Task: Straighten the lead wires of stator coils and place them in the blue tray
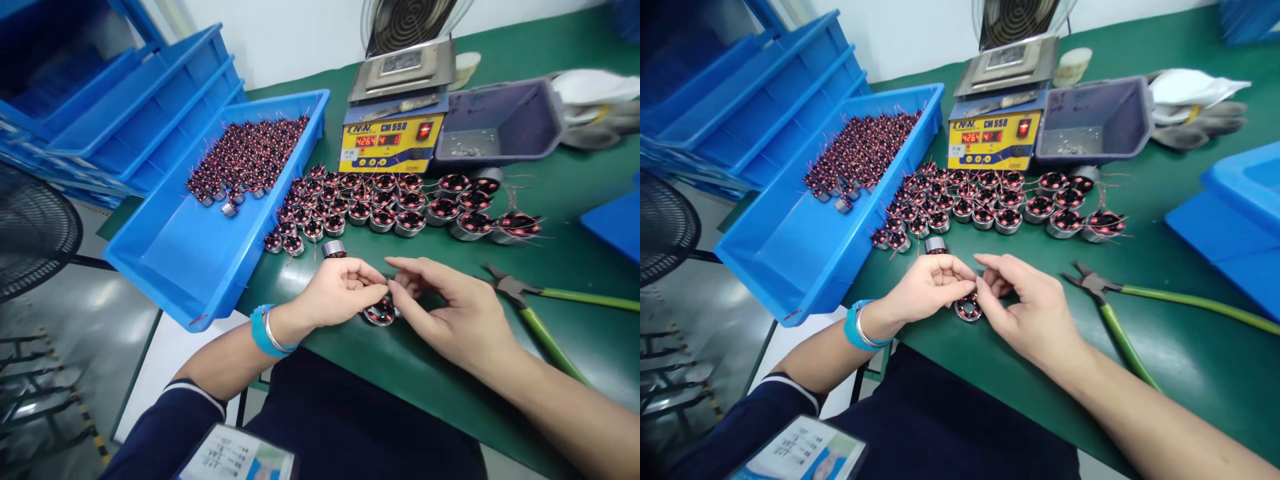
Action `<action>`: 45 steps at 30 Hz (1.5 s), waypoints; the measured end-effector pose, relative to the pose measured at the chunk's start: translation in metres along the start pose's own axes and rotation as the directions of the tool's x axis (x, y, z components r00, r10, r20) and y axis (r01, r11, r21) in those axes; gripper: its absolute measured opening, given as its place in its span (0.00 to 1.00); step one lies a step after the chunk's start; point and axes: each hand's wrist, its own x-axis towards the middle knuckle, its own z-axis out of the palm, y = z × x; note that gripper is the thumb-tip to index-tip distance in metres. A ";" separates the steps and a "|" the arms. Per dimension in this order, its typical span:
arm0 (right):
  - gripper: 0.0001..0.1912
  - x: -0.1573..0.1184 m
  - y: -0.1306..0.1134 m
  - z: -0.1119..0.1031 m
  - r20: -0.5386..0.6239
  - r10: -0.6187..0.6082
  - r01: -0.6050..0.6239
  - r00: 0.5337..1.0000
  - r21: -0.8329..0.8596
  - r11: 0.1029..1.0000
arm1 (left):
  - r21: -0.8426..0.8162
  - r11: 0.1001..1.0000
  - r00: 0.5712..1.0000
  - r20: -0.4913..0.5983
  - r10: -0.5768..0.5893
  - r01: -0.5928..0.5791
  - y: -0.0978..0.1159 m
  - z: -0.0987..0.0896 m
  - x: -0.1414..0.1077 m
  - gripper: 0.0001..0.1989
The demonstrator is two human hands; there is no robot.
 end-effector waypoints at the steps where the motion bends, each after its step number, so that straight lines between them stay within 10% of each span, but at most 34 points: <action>1: 0.11 -0.001 0.000 -0.001 -0.007 -0.001 0.001 1.000 0.003 1.000 | -0.020 1.000 1.000 -0.005 -0.004 0.004 0.000 0.002 0.001 0.08; 17: 0.11 -0.004 -0.001 -0.006 0.103 0.163 -0.181 0.981 0.193 0.965 | -0.067 0.996 0.998 0.026 -0.049 0.051 0.006 0.014 0.001 0.06; 24: 0.08 -0.008 -0.005 -0.020 0.035 -0.024 0.023 0.999 0.039 0.999 | -0.105 0.992 0.998 0.035 -0.061 0.064 0.002 0.012 0.001 0.09; 30: 0.07 -0.006 0.002 -0.017 0.131 0.090 -0.105 0.987 0.116 0.988 | -0.090 0.995 0.995 0.097 -0.038 0.047 -0.002 0.010 0.003 0.08; 36: 0.07 -0.004 -0.007 -0.022 0.125 -0.051 0.033 0.991 0.140 0.990 | -0.079 0.995 0.991 0.127 -0.046 0.057 -0.004 0.010 0.004 0.08; 45: 0.17 -0.005 0.006 -0.024 0.208 0.190 -0.219 0.959 0.123 0.968 | -0.052 0.998 0.961 0.272 0.042 -0.029 -0.008 0.005 0.002 0.08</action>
